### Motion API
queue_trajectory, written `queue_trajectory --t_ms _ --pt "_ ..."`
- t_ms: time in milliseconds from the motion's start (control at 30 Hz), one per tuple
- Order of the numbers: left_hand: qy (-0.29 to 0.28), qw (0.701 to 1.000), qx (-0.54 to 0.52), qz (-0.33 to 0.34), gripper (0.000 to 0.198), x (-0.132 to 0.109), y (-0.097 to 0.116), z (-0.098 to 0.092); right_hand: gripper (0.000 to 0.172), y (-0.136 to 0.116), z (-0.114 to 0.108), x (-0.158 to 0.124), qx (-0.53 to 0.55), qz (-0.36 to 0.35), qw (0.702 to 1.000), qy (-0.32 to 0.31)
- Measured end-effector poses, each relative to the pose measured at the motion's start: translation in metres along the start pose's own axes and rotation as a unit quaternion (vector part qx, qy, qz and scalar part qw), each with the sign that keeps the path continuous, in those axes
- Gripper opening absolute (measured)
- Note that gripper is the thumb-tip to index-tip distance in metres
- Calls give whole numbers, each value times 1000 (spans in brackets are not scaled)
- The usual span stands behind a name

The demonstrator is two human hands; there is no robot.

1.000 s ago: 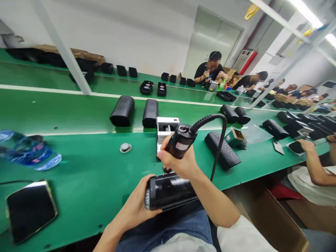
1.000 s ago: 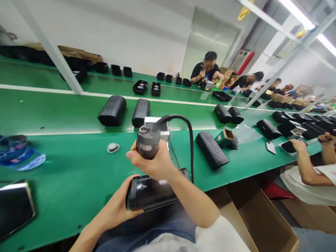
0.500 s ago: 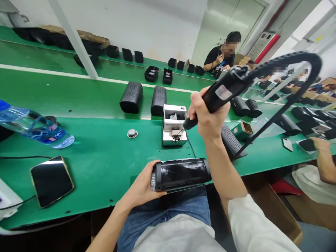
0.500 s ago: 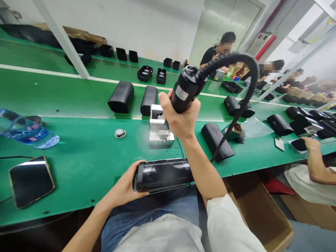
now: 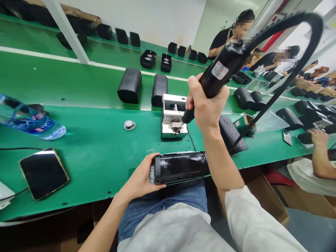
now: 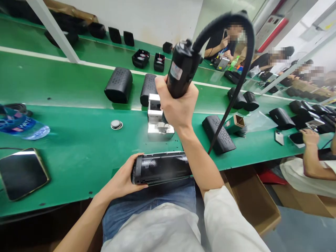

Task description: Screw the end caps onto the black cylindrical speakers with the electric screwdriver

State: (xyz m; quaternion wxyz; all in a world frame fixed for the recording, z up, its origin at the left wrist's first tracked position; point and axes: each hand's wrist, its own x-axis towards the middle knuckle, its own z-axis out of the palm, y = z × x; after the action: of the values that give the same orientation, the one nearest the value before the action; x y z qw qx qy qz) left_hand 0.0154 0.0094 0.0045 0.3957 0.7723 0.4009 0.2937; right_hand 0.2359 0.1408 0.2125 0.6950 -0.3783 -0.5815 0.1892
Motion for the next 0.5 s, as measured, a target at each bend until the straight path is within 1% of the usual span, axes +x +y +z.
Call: queue_trajectory --t_ms 100,200,300,400,500 --pt "1 1000 3 -2 101 0 0 0 49 6 -2 0 6 -2 1000 -18" --pt "3 1000 5 4 101 1 -1 0 47 1 -14 -1 35 -3 998 -44" --pt "5 1000 11 5 100 0 -1 0 38 -18 -35 -3 60 -5 997 -57" --pt "0 1000 16 4 98 0 -1 0 25 -39 -57 -5 79 7 996 -49" --pt "-2 1000 18 5 97 0 -1 -1 20 -54 -74 -7 90 31 995 -41"
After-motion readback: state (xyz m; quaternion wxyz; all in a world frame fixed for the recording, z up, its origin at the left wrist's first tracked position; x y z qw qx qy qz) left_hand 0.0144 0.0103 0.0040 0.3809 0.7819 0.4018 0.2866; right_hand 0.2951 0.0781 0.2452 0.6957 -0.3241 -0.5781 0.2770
